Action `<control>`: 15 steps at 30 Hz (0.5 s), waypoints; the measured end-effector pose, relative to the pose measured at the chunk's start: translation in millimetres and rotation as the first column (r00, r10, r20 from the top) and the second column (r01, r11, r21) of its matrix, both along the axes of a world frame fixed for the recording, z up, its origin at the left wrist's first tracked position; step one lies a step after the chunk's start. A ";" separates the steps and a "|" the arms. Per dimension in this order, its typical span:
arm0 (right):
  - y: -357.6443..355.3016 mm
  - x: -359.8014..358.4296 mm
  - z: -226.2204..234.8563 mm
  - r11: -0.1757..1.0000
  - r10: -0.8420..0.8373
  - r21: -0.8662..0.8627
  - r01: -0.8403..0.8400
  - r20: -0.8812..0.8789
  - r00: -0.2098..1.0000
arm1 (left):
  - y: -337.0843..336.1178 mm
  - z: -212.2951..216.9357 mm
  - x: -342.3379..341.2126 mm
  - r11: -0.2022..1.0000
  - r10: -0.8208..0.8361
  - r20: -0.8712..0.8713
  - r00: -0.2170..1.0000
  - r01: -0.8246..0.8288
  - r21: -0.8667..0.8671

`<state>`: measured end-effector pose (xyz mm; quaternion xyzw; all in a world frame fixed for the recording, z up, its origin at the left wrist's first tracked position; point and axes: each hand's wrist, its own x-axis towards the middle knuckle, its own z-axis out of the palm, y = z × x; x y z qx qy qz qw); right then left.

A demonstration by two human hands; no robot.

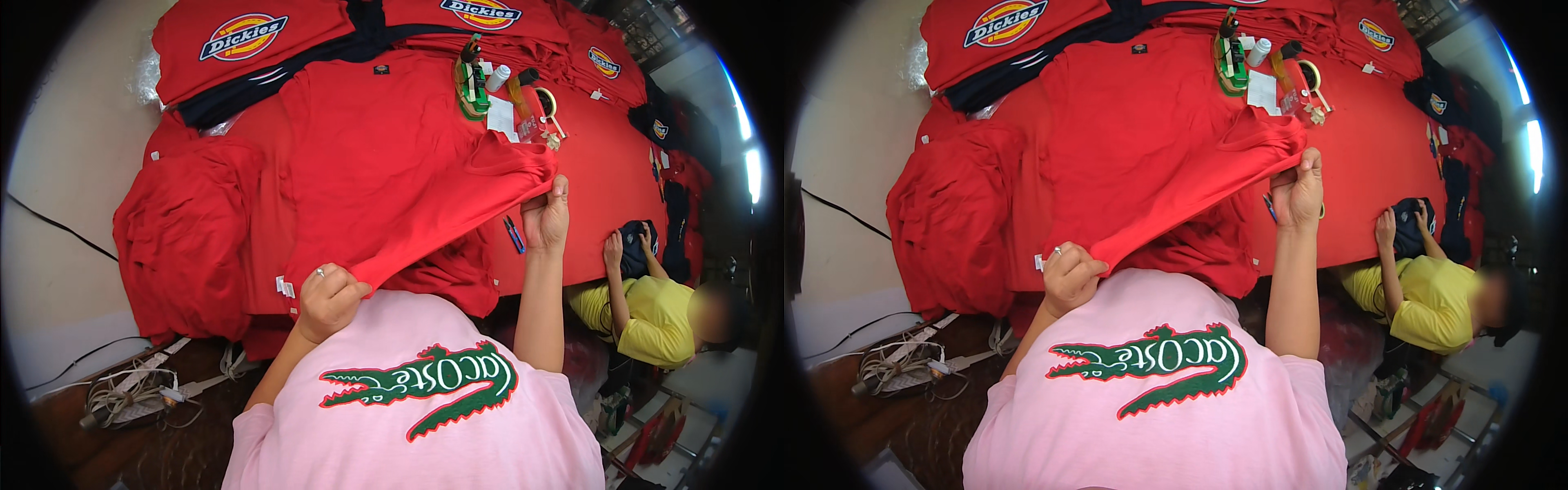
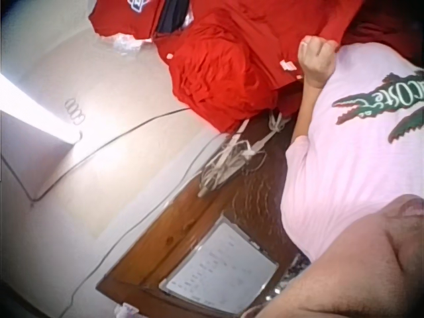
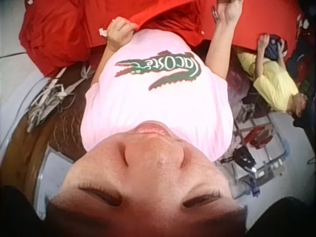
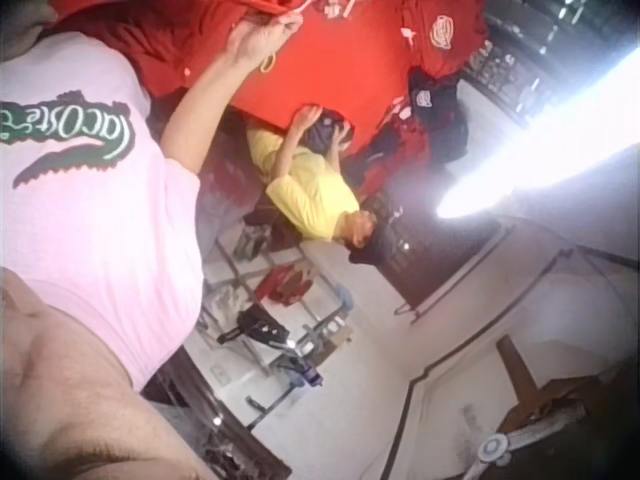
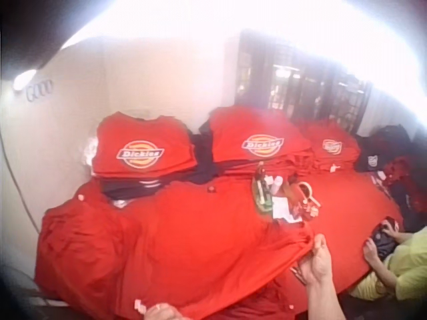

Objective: The person processes red and blue garments at a work table, using shears and a small tool to trim threads or labels, folding the items, and checking for quality.

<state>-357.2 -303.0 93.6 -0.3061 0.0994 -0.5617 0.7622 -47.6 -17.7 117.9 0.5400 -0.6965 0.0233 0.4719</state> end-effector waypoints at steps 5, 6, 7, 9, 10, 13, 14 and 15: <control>-5.9 -9.3 0.5 0.993 -0.117 0.026 0.119 -0.068 0.991 | 0.3 -0.8 0.2 1.000 0.004 -0.033 0.999 -0.004 -0.012; -1.8 -0.2 8.1 0.987 -0.153 0.029 0.157 -0.118 0.981 | 0.2 0.2 0.8 1.000 0.008 -0.040 0.999 -0.009 -0.009; 2.4 9.6 16.4 0.981 -0.186 0.029 0.194 -0.169 0.968 | -0.5 1.1 1.2 1.000 0.012 -0.048 0.999 -0.013 -0.009; 3.9 20.0 29.2 0.976 -0.201 0.038 0.216 -0.239 0.950 | -0.3 3.1 3.7 1.000 0.024 -0.076 0.997 -0.023 0.015; 1.9 21.2 33.8 0.978 -0.186 0.046 0.205 -0.256 0.949 | -1.1 4.2 4.8 0.999 0.031 -0.095 0.995 -0.028 0.039; -13.2 46.2 38.0 0.995 -0.062 -0.092 0.048 -0.153 0.986 | -5.8 10.2 14.2 0.976 0.172 -0.269 0.948 -0.126 0.180; -4.5 71.6 58.8 0.982 -0.052 -0.188 0.002 -0.263 0.963 | -7.3 9.7 23.8 0.955 0.246 -0.336 0.909 -0.168 0.245; 5.5 101.0 84.9 0.972 0.052 -0.199 -0.127 -0.344 0.937 | -5.5 4.1 39.7 0.937 0.307 -0.413 0.857 -0.198 0.287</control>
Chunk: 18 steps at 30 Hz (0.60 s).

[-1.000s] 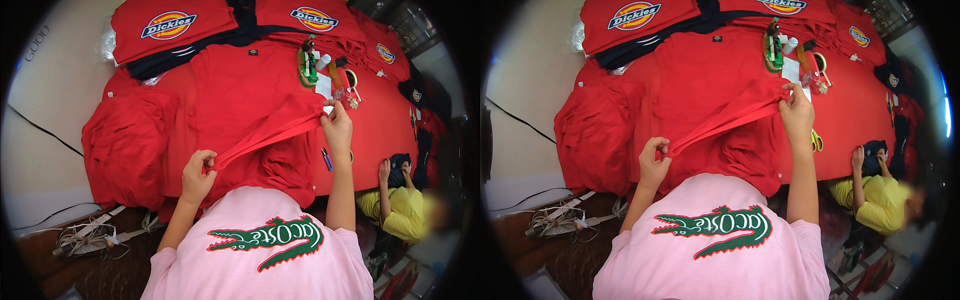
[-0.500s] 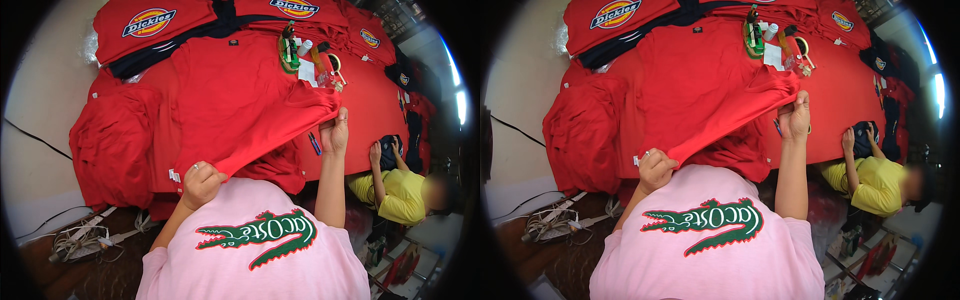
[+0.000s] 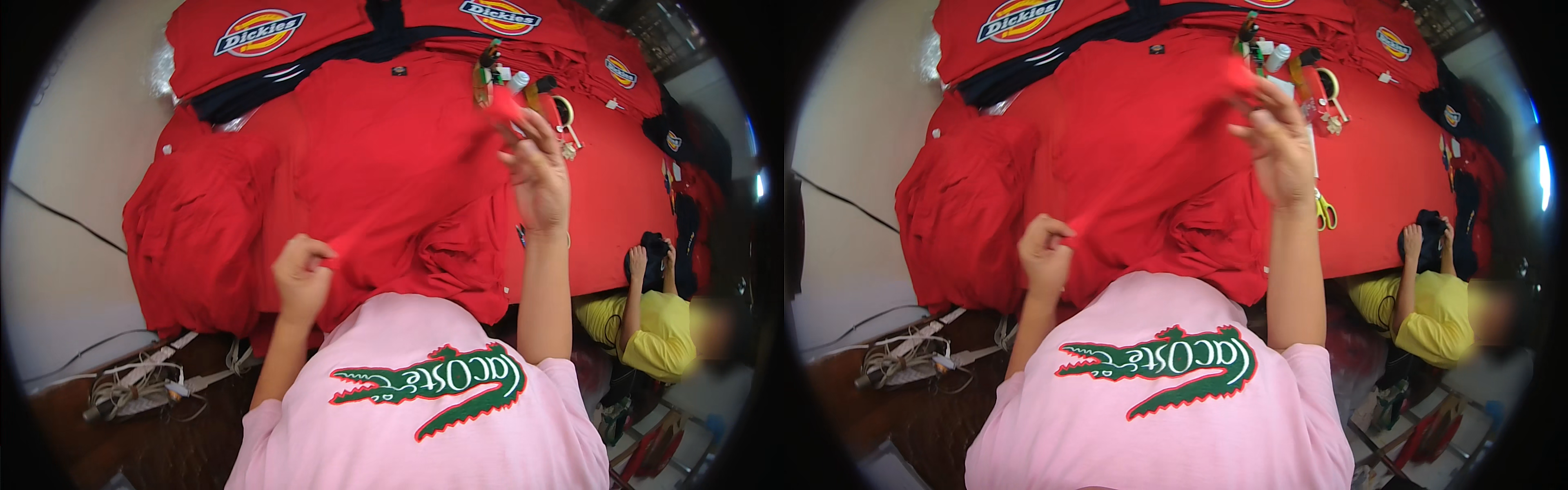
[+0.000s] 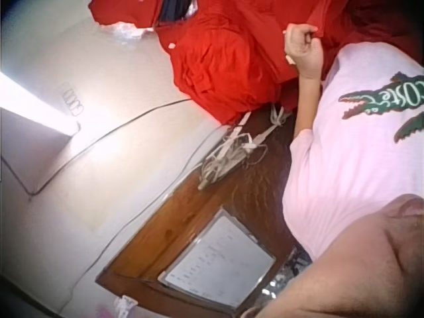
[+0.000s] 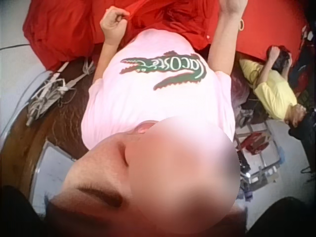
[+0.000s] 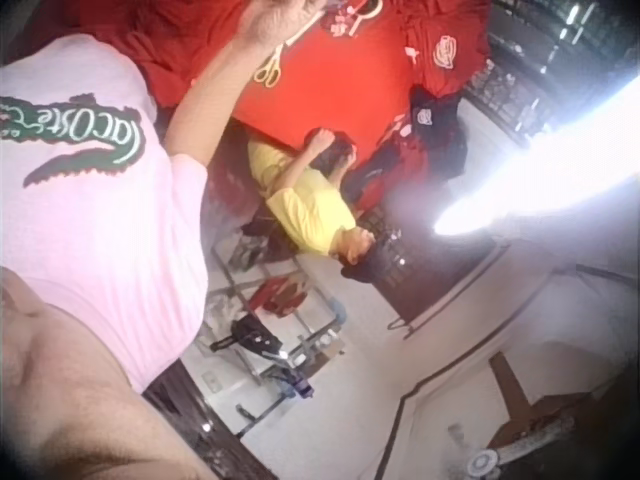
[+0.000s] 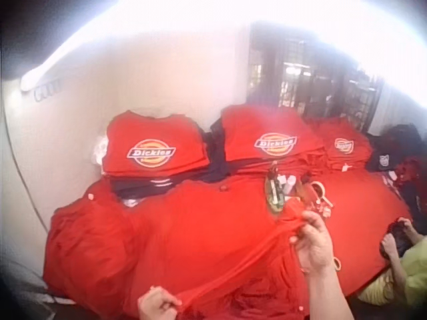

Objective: The person processes red and blue garments at a work table, using shears and a small tool to trim threads or labels, folding the items, and checking for quality.

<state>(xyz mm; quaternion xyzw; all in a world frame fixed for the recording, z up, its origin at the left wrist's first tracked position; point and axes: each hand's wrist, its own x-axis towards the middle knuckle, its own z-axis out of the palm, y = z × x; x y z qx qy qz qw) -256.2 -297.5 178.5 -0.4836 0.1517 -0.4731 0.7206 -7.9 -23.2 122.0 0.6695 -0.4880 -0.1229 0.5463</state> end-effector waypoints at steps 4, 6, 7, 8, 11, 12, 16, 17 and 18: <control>-0.7 22.6 9.7 0.985 0.132 -0.097 -0.146 -0.141 0.981 | 30.1 -24.1 79.7 0.925 0.128 -0.287 0.949 -0.010 0.379; -13.5 15.2 -13.0 0.994 0.088 -0.037 -0.103 -0.285 0.954 | 48.5 -27.3 101.0 0.789 0.105 -0.145 0.984 0.006 0.615; -22.7 8.0 -35.5 0.999 0.039 0.017 -0.036 -0.401 0.915 | 55.5 -32.8 108.1 0.741 0.101 -0.149 0.984 0.026 0.671; -31.6 -2.5 -57.6 0.997 -0.007 0.060 0.045 -0.517 0.856 | 59.9 -41.8 114.2 0.689 0.090 -0.158 0.983 0.054 0.723; -42.0 -17.6 -115.5 0.951 -0.064 0.173 0.257 -0.703 0.708 | 52.5 -60.5 122.9 0.704 0.099 -0.160 0.982 0.045 0.709; -44.1 -18.7 -131.2 0.926 -0.070 0.217 0.309 -0.707 0.704 | 41.6 -69.2 124.6 0.744 0.152 -0.212 0.965 0.029 0.667; -54.4 -3.0 -152.2 0.912 -0.064 0.244 0.329 -0.708 0.703 | -24.0 -98.7 132.3 0.894 0.126 -0.208 0.970 -0.020 0.447; -57.6 5.1 -154.7 0.928 -0.055 0.233 0.289 -0.684 0.727 | -45.5 -104.8 132.5 0.919 0.129 -0.230 0.965 -0.029 0.393; -62.1 14.1 -155.4 0.941 -0.050 0.220 0.256 -0.660 0.749 | -69.2 -107.0 131.5 0.923 0.167 -0.186 0.968 -0.087 0.375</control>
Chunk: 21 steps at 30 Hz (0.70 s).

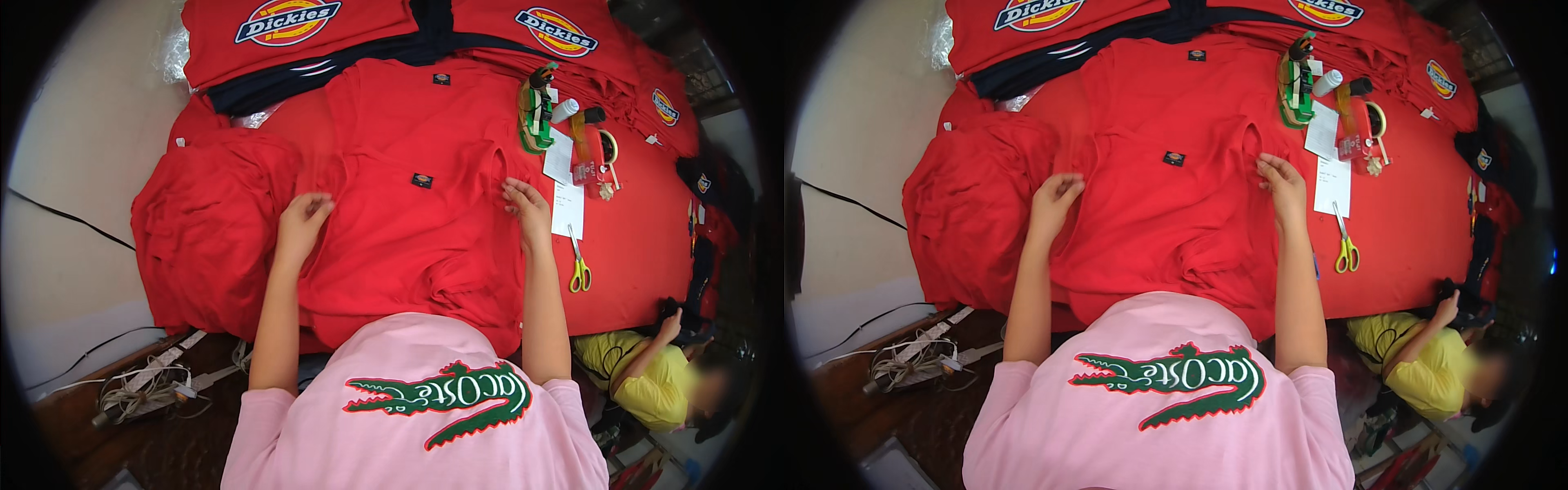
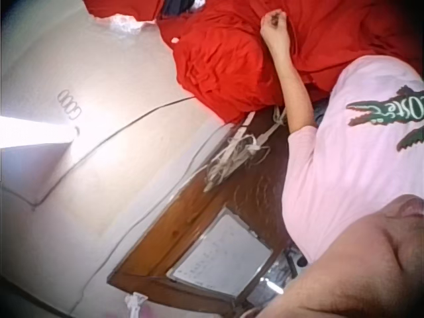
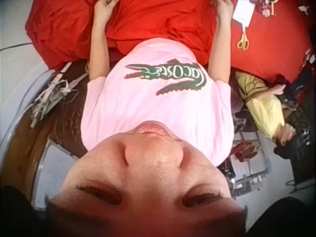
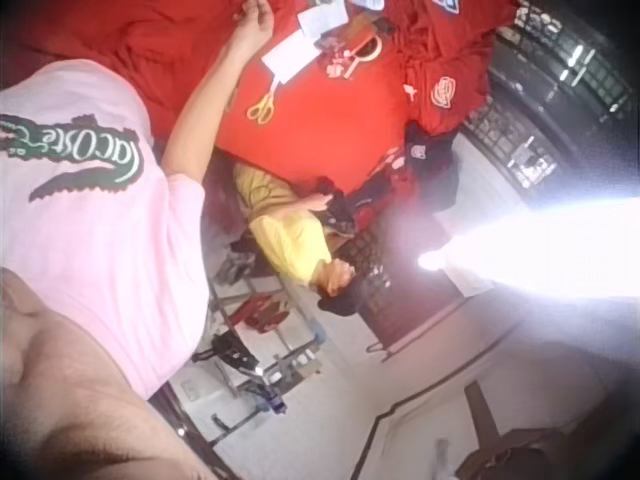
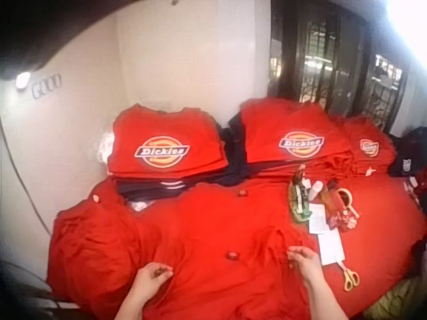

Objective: The person processes red and blue garments at a work table, using shears and a small tool to trim threads or labels, folding the items, and checking for quality.

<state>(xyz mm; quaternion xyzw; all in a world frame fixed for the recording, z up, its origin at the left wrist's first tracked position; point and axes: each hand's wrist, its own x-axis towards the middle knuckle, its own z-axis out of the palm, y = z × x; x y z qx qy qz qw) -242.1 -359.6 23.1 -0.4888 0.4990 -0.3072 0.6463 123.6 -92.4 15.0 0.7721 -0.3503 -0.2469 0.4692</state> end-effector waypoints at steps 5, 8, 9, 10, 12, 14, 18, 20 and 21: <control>-12.5 47.9 -2.8 0.995 0.099 0.001 -0.099 -0.046 0.994 | -93.2 -0.4 -10.6 0.979 0.159 0.088 0.983 -0.169 0.113; -9.4 69.9 8.2 0.985 0.174 0.018 -0.173 -0.121 0.977 | -115.2 1.2 -15.2 0.958 0.114 0.162 0.980 -0.151 0.242; -10.3 70.7 11.7 0.981 0.181 0.085 -0.173 -0.086 0.980 | -115.4 -5.1 -11.0 0.958 0.119 0.015 0.993 -0.119 0.260; -10.4 71.4 14.9 0.972 0.188 0.152 -0.179 -0.050 0.981 | -112.9 -11.5 -3.6 0.958 0.127 -0.132 0.983 -0.087 0.273; -8.8 66.6 21.0 0.939 0.142 0.300 -0.170 0.111 0.984 | -105.1 -13.4 3.2 0.988 0.149 -0.682 0.715 -0.126 0.084; -6.2 50.2 29.1 0.876 0.001 0.453 -0.164 0.339 0.941 | -91.6 14.3 0.4 0.945 -0.230 -0.967 0.105 -0.213 -0.248; 15.2 24.3 62.6 0.886 -0.075 0.374 -0.275 0.700 0.710 | -58.1 59.7 -30.3 0.900 -0.412 -0.879 -0.238 -0.256 -0.353; 22.7 13.8 76.2 0.937 -0.038 0.252 -0.244 0.764 0.644 | -42.6 60.5 -54.5 0.903 -0.403 -0.892 -0.207 -0.248 -0.351; 25.4 8.7 83.3 0.958 -0.016 0.188 -0.218 0.792 0.610 | -40.7 65.0 -66.1 0.905 -0.399 -0.896 -0.194 -0.239 -0.351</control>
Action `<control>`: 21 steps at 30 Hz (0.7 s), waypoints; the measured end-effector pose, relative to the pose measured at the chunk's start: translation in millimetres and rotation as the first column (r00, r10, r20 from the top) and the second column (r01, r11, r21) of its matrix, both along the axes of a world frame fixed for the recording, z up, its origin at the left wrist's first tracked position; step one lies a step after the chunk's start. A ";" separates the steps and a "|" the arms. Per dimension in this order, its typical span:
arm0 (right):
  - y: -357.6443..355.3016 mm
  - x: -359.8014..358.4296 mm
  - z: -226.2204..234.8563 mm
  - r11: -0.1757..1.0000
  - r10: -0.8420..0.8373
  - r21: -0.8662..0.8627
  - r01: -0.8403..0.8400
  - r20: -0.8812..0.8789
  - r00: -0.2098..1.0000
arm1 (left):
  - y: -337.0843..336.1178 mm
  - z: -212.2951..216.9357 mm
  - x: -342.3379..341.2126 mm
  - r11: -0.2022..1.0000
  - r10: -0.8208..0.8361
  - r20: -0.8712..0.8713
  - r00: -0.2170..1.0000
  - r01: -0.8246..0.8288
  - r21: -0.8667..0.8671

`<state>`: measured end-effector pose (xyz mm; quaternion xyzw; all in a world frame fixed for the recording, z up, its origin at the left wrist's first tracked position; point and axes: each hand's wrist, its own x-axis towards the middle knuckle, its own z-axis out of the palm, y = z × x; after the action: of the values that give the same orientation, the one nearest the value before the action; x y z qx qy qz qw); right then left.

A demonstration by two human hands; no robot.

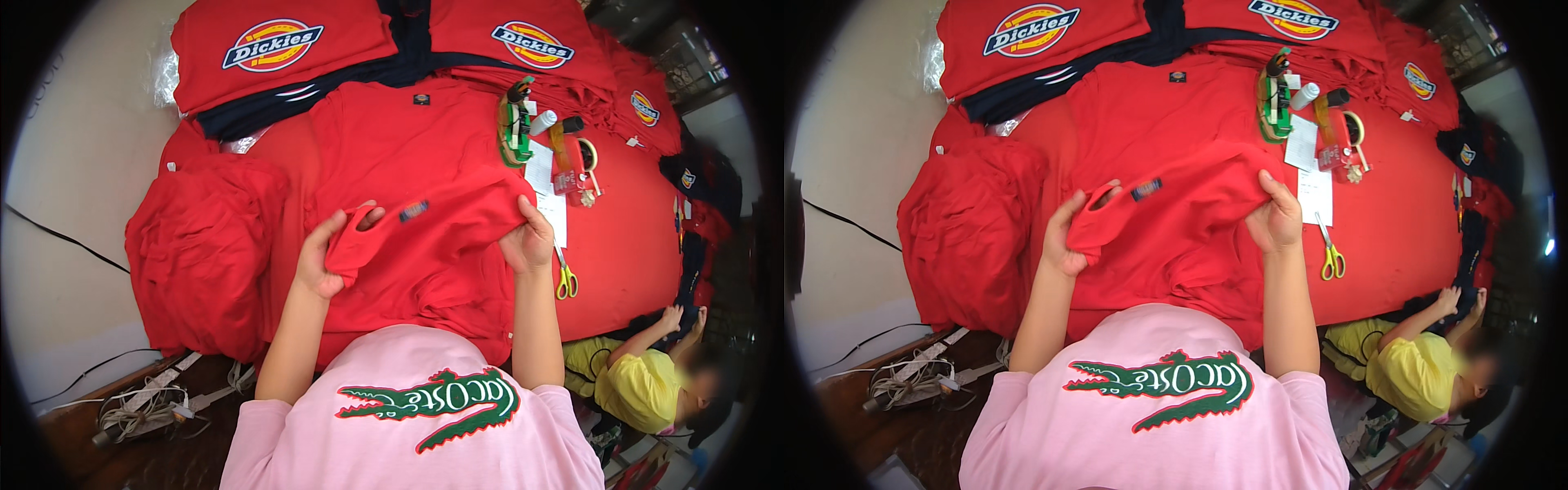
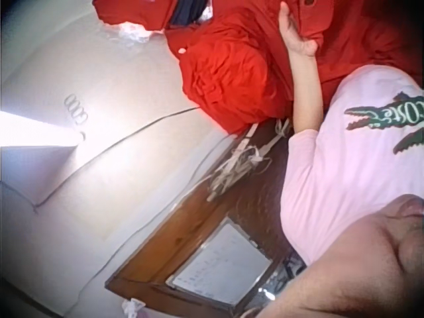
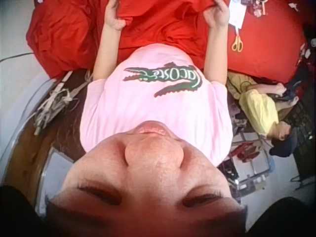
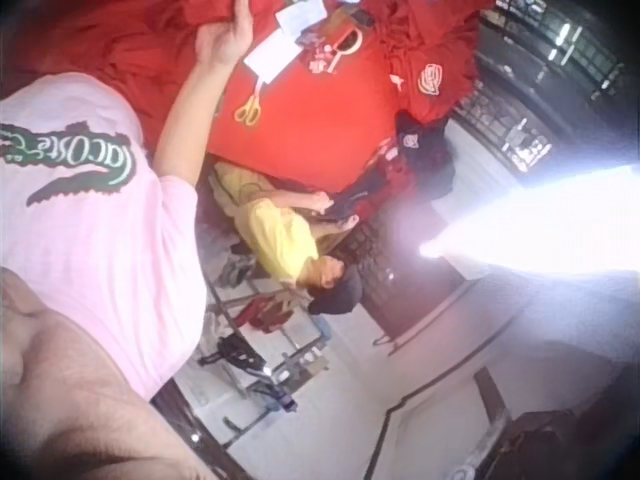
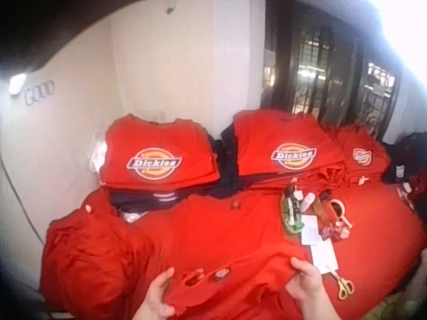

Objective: The person processes red and blue garments at a work table, using shears and a small tool to trim threads or labels, folding the items, and checking for quality.

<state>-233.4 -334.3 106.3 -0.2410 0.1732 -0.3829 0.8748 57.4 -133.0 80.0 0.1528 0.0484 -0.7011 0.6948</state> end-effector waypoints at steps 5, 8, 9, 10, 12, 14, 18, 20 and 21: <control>13.3 -29.1 37.2 0.997 -0.052 -0.046 0.060 0.163 0.985 | 15.9 31.0 -1.7 0.875 0.410 0.627 0.662 -0.479 -0.067; 30.1 -40.8 45.1 0.994 -0.074 -0.074 0.082 0.103 0.992 | 29.7 52.6 15.3 0.864 0.449 0.644 0.620 -0.486 -0.135; 36.3 -44.0 46.5 0.992 -0.069 -0.093 0.081 0.121 0.990 | 31.3 57.7 16.0 0.862 0.456 0.658 0.599 -0.481 -0.160; 40.9 -47.2 47.9 0.990 -0.087 -0.099 0.098 0.111 0.990 | 33.0 63.5 14.6 0.859 0.465 0.665 0.584 -0.480 -0.179; 47.5 -53.5 50.3 0.986 -0.119 -0.108 0.128 0.092 0.989 | 36.8 76.8 8.2 0.849 0.485 0.679 0.551 -0.482 -0.216; 51.5 -59.0 52.6 0.988 -0.117 -0.090 0.128 0.112 0.987 | 42.5 83.1 2.5 0.846 0.506 0.650 0.567 -0.472 -0.247; 60.3 -70.9 56.0 0.985 -0.042 -0.159 0.068 0.160 0.986 | 52.1 87.1 -4.5 0.832 0.530 0.648 0.547 -0.483 -0.273; 64.9 -79.4 53.2 0.979 -0.015 -0.196 0.049 0.174 0.985 | 57.7 87.5 -8.1 0.839 0.533 0.616 0.580 -0.460 -0.292; 67.4 -86.0 51.9 0.982 -0.055 -0.171 0.082 0.155 0.986 | 59.6 86.0 -9.0 0.833 0.537 0.625 0.566 -0.472 -0.288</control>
<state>-319.4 -266.9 158.2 -0.2820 0.0806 -0.4437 0.8468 48.4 -73.4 166.0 0.3484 -0.2002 -0.3674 0.8388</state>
